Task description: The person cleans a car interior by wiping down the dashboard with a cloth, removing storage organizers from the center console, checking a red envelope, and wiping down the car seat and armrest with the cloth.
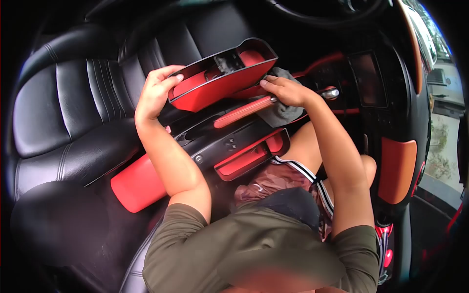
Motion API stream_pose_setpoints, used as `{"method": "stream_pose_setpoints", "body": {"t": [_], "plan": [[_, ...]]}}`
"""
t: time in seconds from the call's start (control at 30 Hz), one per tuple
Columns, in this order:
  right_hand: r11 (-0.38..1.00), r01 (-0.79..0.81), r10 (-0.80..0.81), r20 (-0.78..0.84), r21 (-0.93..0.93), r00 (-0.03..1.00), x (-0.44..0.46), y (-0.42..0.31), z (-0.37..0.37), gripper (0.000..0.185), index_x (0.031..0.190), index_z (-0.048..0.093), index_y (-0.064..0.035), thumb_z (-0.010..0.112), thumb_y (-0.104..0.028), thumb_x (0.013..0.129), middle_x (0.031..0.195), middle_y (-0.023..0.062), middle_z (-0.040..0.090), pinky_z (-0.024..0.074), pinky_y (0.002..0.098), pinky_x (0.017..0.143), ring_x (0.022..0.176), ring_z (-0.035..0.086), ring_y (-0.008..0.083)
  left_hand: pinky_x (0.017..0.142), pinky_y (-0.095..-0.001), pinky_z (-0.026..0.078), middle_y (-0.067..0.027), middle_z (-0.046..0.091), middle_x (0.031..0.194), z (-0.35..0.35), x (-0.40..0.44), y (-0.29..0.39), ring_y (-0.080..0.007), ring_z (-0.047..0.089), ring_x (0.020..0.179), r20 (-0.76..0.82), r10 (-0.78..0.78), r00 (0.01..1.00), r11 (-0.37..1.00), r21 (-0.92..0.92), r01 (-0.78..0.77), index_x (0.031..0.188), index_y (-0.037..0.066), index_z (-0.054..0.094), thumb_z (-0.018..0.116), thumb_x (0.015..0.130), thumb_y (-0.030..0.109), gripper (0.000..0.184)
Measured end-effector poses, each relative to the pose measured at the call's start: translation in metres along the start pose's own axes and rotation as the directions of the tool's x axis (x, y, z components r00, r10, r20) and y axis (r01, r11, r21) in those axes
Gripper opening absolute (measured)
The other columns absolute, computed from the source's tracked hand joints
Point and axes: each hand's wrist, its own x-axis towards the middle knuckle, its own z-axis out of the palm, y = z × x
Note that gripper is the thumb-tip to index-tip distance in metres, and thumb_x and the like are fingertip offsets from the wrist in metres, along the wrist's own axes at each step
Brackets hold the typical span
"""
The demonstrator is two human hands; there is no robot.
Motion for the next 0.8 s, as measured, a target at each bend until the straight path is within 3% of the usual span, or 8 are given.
{"method": "stream_pose_setpoints", "body": {"t": [0.17, 0.37, 0.53, 0.63, 0.67, 0.7, 0.77, 0.8], "plan": [[0.964, 0.200, -0.161, -0.216, 0.176, 0.963, -0.042, 0.044, 0.013, 0.048, 0.121, 0.070, 0.0066, 0.044, -0.033, 0.113, 0.131, 0.0092, 0.059, 0.0414, 0.0354, 0.109, 0.124, 0.056, 0.0235, 0.087, -0.0270, 0.053, -0.0030, 0.075, 0.099, -0.001, -0.010, -0.021, -0.0101, 0.068, 0.089, 0.020, -0.141, 0.990, 0.982, 0.131, 0.137, 0.124, -0.003, 0.073, 0.063, 0.099, 0.007, 0.029], [0.929, 0.371, -0.357, -0.304, -0.012, 0.883, -0.050, 0.064, 0.048, 0.031, 0.125, 0.068, 0.0035, 0.057, -0.017, 0.105, 0.140, 0.0155, 0.058, 0.0455, 0.0373, 0.107, 0.128, 0.058, 0.0310, 0.095, -0.0301, 0.054, -0.0066, 0.076, 0.111, -0.002, -0.045, -0.062, -0.0141, 0.069, 0.100, -0.102, -0.093, 0.990, 0.971, 0.209, 0.113, 0.130, -0.004, 0.070, 0.065, 0.100, 0.008, 0.032], [0.896, 0.441, -0.295, -0.797, -0.039, 0.528, -0.089, 0.042, 0.060, 0.016, 0.105, 0.076, -0.0014, 0.072, -0.003, 0.090, 0.111, 0.0141, 0.071, 0.0573, 0.0359, 0.085, 0.099, 0.072, 0.0317, 0.096, -0.0322, 0.054, -0.0109, 0.075, 0.117, 0.013, -0.053, -0.082, -0.0178, 0.069, 0.104, -0.130, -0.103, 0.986, 0.982, 0.143, 0.122, 0.132, -0.004, 0.068, 0.063, 0.103, 0.009, 0.032], [0.796, 0.466, 0.024, -0.789, 0.386, 0.614, -0.117, 0.058, 0.056, 0.031, 0.113, 0.066, -0.0011, 0.076, 0.004, 0.084, 0.113, 0.0100, 0.069, 0.0546, 0.0316, 0.093, 0.105, 0.069, 0.0197, 0.101, -0.0341, 0.053, -0.0127, 0.073, 0.120, 0.018, -0.064, -0.086, -0.0214, 0.068, 0.111, -0.197, 0.039, 0.980, 0.780, 0.618, 0.094, 0.132, -0.001, 0.068, 0.065, 0.101, 0.011, 0.034], [0.744, 0.515, 0.016, -0.782, 0.426, 0.623, -0.124, 0.069, 0.057, 0.036, 0.116, 0.063, -0.0013, 0.076, 0.005, 0.084, 0.114, 0.0094, 0.068, 0.0536, 0.0317, 0.095, 0.107, 0.067, 0.0187, 0.104, -0.0354, 0.051, -0.0153, 0.070, 0.125, 0.021, -0.068, -0.084, -0.0245, 0.065, 0.119, -0.021, 0.350, 0.936, 0.433, 0.890, -0.142, 0.132, 0.000, 0.068, 0.069, 0.097, 0.013, 0.037], [0.691, 0.559, 0.011, -0.780, 0.458, 0.625, -0.129, 0.085, 0.060, 0.041, 0.120, 0.059, -0.0014, 0.076, 0.007, 0.084, 0.116, 0.0089, 0.066, 0.0526, 0.0319, 0.098, 0.110, 0.065, 0.0177, 0.106, -0.0391, 0.050, -0.0175, 0.067, 0.129, 0.043, -0.076, -0.067, -0.0313, 0.063, 0.124, -0.081, 0.481, 0.873, 0.311, 0.947, -0.084, 0.132, 0.000, 0.068, 0.074, 0.091, 0.013, 0.043], [0.672, 0.548, 0.022, -0.753, 0.498, 0.658, -0.157, 0.101, 0.052, 0.052, 0.128, 0.051, -0.0017, 0.075, 0.009, 0.084, 0.121, 0.0090, 0.062, 0.0497, 0.0324, 0.104, 0.117, 0.062, 0.0175, 0.112, -0.0415, 0.046, -0.0188, 0.066, 0.132, 0.113, -0.080, -0.041, -0.0326, 0.061, 0.126, -0.366, 0.661, 0.655, 0.594, 0.788, -0.159, 0.134, 0.000, 0.065, 0.080, 0.089, 0.015, 0.051], [0.658, 0.589, 0.006, -0.785, 0.470, 0.619, -0.165, 0.109, 0.051, 0.050, 0.128, 0.052, -0.0012, 0.075, 0.009, 0.084, 0.121, 0.0095, 0.062, 0.0502, 0.0324, 0.104, 0.116, 0.062, 0.0175, 0.113, -0.0428, 0.045, -0.0200, 0.065, 0.132, 0.172, -0.086, -0.025, -0.0361, 0.060, 0.126, -0.396, 0.623, 0.675, 0.702, 0.664, -0.259, 0.135, 0.000, 0.064, 0.083, 0.084, 0.015, 0.056]]}}
